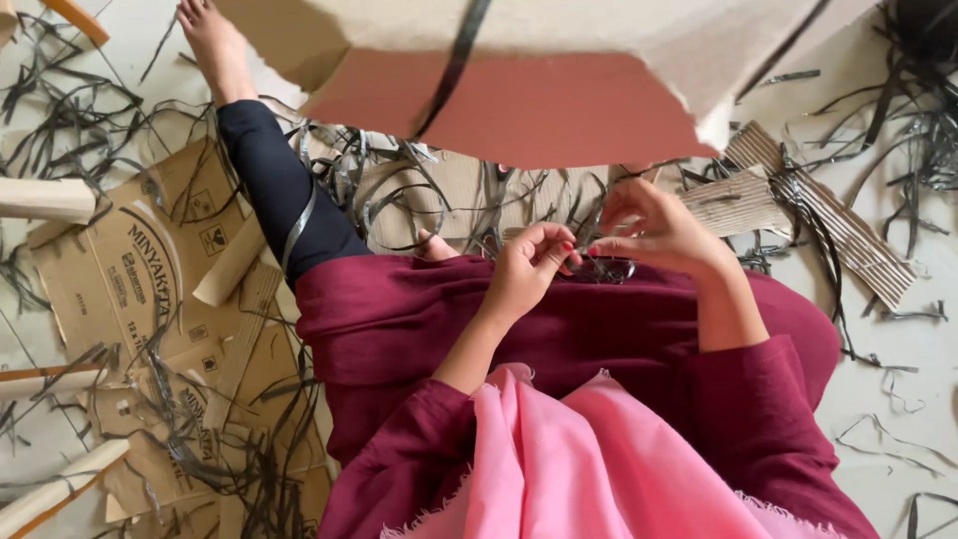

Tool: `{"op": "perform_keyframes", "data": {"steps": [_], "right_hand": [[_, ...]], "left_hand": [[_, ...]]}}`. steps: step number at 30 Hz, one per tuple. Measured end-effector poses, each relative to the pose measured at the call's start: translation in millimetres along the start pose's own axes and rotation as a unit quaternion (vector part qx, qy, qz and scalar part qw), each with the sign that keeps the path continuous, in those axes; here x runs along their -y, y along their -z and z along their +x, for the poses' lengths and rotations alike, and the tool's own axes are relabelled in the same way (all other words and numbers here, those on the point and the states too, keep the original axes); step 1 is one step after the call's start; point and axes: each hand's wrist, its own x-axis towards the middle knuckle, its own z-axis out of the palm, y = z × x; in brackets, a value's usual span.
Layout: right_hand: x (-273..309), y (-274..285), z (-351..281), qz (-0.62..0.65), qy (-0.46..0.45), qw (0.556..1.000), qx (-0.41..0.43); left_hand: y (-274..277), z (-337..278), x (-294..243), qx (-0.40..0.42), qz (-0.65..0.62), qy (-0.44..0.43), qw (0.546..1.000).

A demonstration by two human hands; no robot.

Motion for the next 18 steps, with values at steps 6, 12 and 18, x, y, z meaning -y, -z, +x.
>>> {"op": "perform_keyframes", "data": {"steps": [6, 12, 18], "right_hand": [[24.0, 0.6, -10.1, 0.065, 0.167, 0.983, 0.025], [-9.3, -12.4, -7.2, -0.018, 0.125, 0.982, 0.142], [-48.0, 47.1, 3.2, -0.095, 0.016, 0.993, 0.061]], "left_hand": [[-12.3, -0.7, 0.9, 0.070, -0.061, 0.020, 0.995], [-35.4, 9.7, -32.6, 0.099, 0.100, 0.003, 0.990], [-58.4, 39.9, -44.3, 0.074, 0.033, 0.016, 0.997]]}}
